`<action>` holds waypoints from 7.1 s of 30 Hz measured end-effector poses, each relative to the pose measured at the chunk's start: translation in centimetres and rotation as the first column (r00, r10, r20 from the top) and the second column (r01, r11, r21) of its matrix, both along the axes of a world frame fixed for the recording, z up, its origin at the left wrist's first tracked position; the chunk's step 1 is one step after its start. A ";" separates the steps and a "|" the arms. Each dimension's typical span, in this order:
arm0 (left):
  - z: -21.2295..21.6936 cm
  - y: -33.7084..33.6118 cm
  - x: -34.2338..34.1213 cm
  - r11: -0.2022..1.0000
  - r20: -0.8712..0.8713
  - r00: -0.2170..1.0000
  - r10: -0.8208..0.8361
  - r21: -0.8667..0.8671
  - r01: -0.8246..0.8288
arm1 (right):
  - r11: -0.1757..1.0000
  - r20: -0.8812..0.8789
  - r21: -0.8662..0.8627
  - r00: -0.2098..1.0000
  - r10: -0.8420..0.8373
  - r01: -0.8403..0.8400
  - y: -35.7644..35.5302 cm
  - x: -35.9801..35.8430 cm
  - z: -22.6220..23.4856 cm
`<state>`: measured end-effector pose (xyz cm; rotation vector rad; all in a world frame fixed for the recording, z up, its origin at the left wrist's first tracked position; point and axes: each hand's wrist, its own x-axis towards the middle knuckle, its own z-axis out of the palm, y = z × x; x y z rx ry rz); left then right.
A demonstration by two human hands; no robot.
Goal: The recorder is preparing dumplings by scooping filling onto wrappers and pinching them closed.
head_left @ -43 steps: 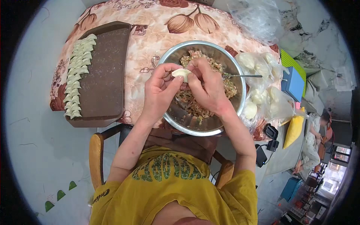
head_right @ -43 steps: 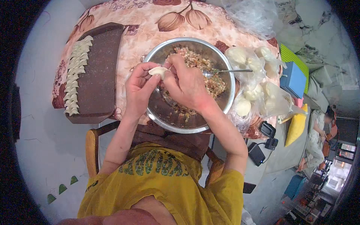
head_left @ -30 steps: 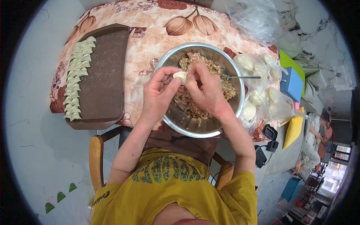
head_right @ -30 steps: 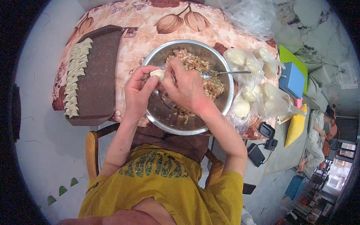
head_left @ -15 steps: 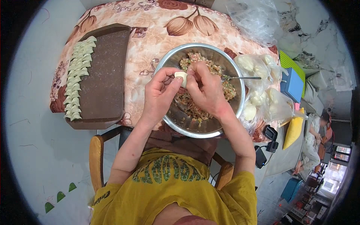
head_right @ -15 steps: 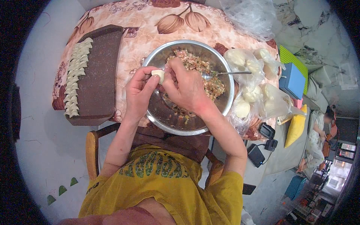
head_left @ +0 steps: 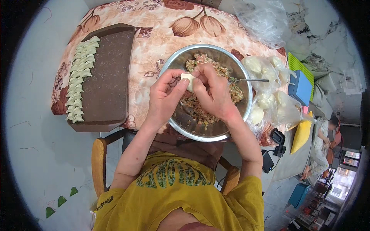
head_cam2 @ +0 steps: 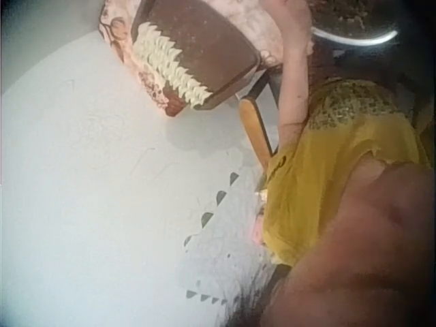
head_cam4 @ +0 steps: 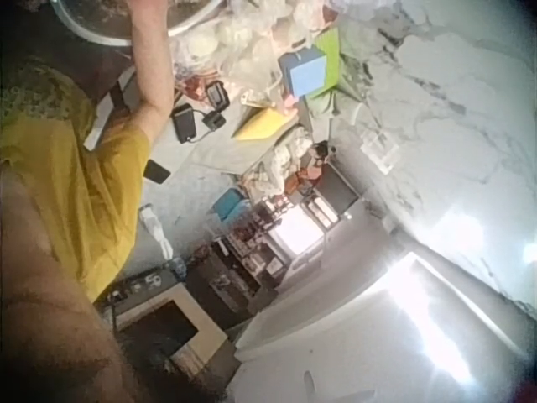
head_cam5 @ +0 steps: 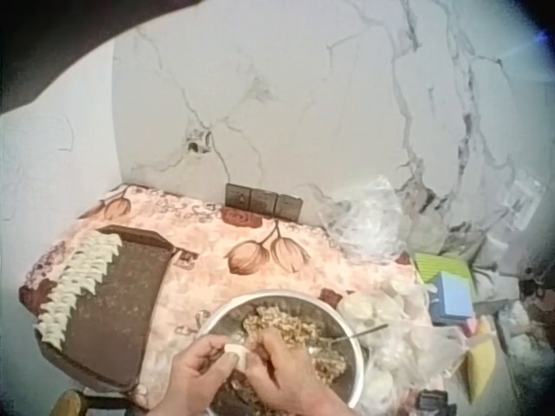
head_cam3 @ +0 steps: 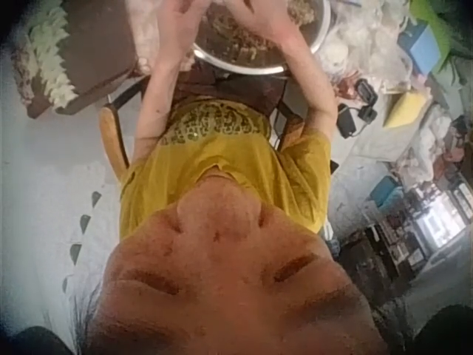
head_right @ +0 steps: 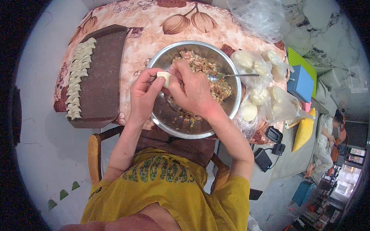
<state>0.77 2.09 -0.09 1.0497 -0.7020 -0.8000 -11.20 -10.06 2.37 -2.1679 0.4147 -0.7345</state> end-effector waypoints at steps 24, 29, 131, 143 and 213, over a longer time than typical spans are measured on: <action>-0.4 0.0 0.3 0.995 0.027 1.000 -0.012 -0.095 0.014 | 0.998 -0.008 0.054 1.000 -0.006 0.007 0.0 0.1 0.1; -0.4 0.0 0.3 0.996 0.062 0.998 -0.013 -0.090 0.019 | 1.000 -0.010 0.008 1.000 -0.028 0.028 0.1 0.1 0.0; -0.1 0.2 0.2 0.994 0.018 0.995 -0.098 0.048 0.097 | 1.000 -0.040 -0.002 0.999 -0.009 0.009 0.1 -0.1 0.3; 0.0 0.2 0.2 0.992 0.017 0.995 -0.101 0.080 0.099 | 0.998 -0.014 -0.059 1.000 0.002 -0.002 -0.1 0.0 0.1; 0.5 -0.7 1.2 0.994 -0.259 0.963 -0.080 -0.093 0.058 | 0.966 -0.046 0.226 0.992 -0.115 0.122 0.2 -0.1 0.6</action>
